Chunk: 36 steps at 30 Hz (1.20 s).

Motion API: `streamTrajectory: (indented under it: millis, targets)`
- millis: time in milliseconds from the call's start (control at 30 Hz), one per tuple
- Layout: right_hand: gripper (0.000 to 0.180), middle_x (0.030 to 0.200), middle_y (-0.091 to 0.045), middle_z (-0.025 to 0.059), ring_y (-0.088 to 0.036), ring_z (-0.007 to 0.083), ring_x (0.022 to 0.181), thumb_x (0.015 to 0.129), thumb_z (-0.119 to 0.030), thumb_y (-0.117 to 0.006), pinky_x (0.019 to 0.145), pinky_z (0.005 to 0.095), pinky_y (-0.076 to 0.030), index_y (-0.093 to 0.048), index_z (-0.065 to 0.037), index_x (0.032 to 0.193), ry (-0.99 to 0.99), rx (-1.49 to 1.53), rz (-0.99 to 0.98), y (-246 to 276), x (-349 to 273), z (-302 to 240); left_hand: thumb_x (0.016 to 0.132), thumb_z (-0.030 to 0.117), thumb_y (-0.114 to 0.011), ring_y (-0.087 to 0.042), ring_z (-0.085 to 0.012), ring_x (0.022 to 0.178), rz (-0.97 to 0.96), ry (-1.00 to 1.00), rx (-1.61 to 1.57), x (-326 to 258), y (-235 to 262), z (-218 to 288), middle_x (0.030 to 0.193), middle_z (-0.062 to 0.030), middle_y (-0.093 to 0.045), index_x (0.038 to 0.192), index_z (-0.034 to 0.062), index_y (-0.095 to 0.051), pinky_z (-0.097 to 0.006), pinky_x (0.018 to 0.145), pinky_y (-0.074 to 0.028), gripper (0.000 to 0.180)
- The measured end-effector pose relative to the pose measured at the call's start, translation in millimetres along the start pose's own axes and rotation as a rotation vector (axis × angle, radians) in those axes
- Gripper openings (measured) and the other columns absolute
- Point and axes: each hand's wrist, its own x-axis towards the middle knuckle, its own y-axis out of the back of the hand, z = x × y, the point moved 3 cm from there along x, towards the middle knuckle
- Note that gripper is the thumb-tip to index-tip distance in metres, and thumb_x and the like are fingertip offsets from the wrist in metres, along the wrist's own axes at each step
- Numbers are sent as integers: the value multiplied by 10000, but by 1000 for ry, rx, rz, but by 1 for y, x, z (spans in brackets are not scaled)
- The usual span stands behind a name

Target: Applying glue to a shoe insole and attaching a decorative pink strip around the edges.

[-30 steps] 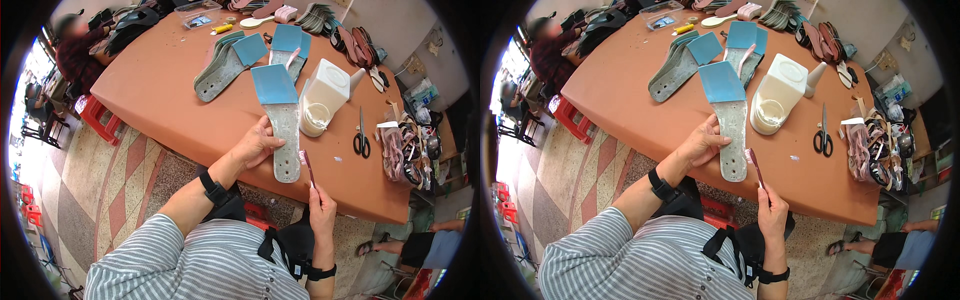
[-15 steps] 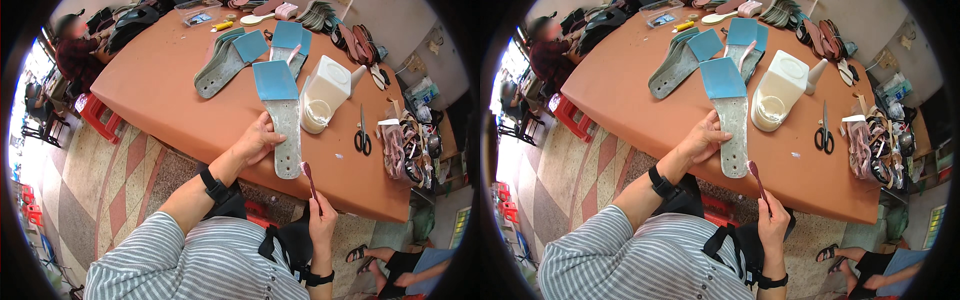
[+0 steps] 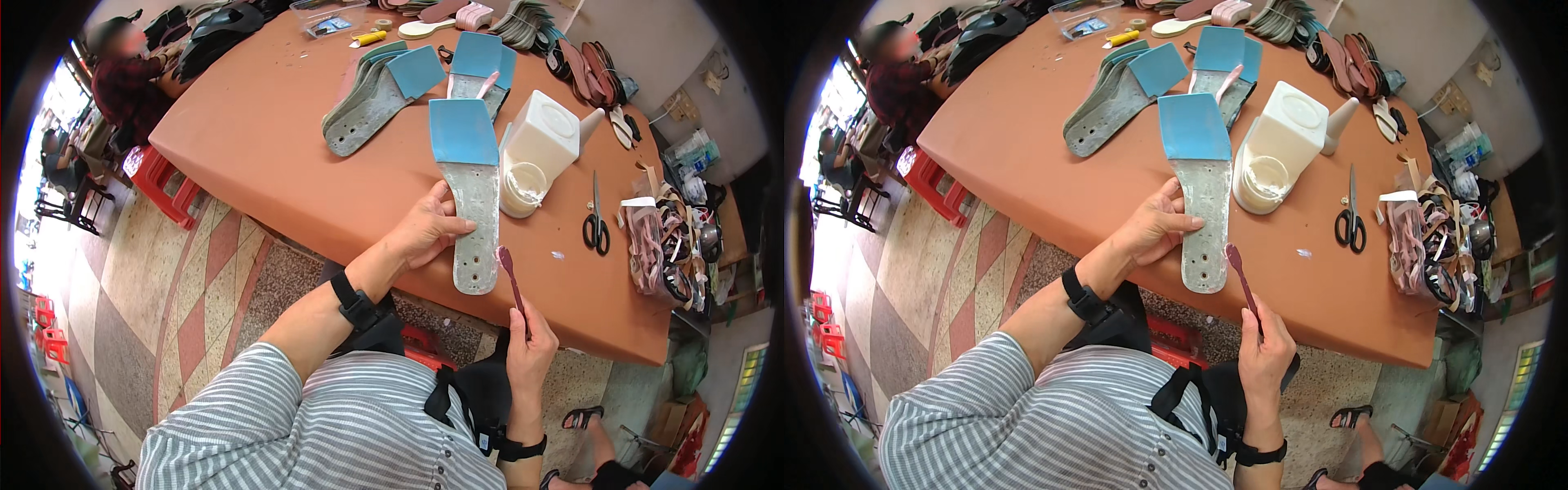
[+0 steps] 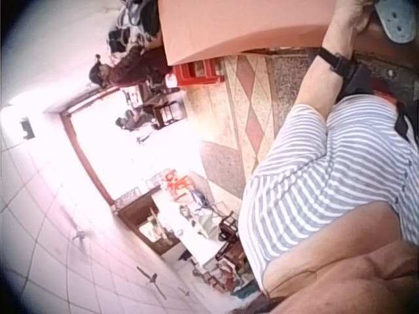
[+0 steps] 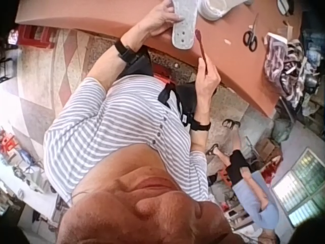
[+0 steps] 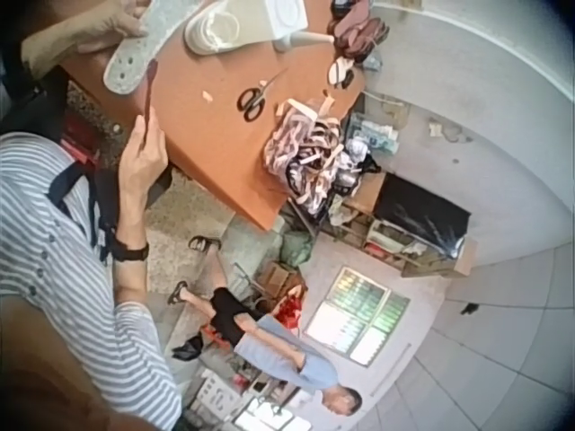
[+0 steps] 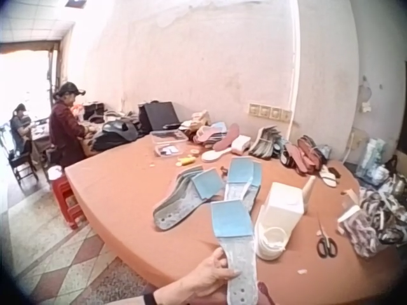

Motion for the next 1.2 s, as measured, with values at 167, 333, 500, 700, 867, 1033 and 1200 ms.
streamTrajectory:
  millis: [167, 333, 500, 700, 867, 1033, 1200]
  targets:
    - [223, 959, -696, 185, -691, 285, 873, 926, -112, -607, 783, 339, -520, -661, 11, 1104, -44, -36, -42, 0, 12, -3, 835, -115, -593, -606, -236, 1124, 2, 6, 32, -3, -3, 3, 1241, -128, -581, 1467, 111, -191, -400, 956, -515, 783]
    - [227, 967, -698, 178, -689, 280, 884, 926, -123, -612, 805, 340, -514, -662, 9, 1104, -39, -19, -41, -1, 18, -2, 834, -125, -588, -606, -247, 1125, 7, 0, 27, -1, -3, 2, 1253, -133, -571, 1470, 106, -185, -416, 971, -512, 788]
    - [230, 964, -699, 176, -688, 275, 890, 930, -128, -610, 812, 338, -510, -661, 14, 1104, -71, 30, -50, -2, 17, 3, 830, -114, -615, -603, -252, 1141, 21, 15, 22, -1, -3, 3, 1260, -144, -576, 1472, 101, -200, -415, 978, -513, 794]
    - [231, 950, -699, 176, -690, 259, 876, 931, -124, -607, 800, 329, -512, -659, 29, 1097, -81, 46, -46, 3, 17, -1, 824, -110, -619, -593, -242, 1141, 0, 25, 25, 0, -2, 3, 1254, -126, -566, 1465, 117, -185, -411, 962, -508, 807]
    - [229, 953, -701, 185, -697, 262, 864, 926, -121, -613, 785, 328, -519, -662, 27, 1094, -80, 35, -56, 4, 9, 5, 820, -99, -633, -579, -239, 1167, 30, 12, 32, 0, -3, 3, 1279, -116, -553, 1475, 115, -207, -415, 973, -513, 811]
    - [231, 952, -701, 188, -699, 260, 861, 923, -120, -619, 777, 324, -522, -662, 30, 1092, -66, 45, -55, 6, 5, 4, 817, -103, -633, -580, -231, 1165, 44, 10, 43, -3, -2, 2, 1289, -103, -551, 1486, 143, -196, -413, 959, -519, 836]
    - [232, 946, -702, 185, -698, 262, 853, 921, -117, -621, 773, 322, -523, -661, 34, 1092, -52, 55, -47, 5, 4, 5, 817, -119, -622, -589, -225, 1155, 30, -5, 25, -3, -3, 1, 1302, -95, -550, 1510, 179, -150, -413, 941, -527, 890]
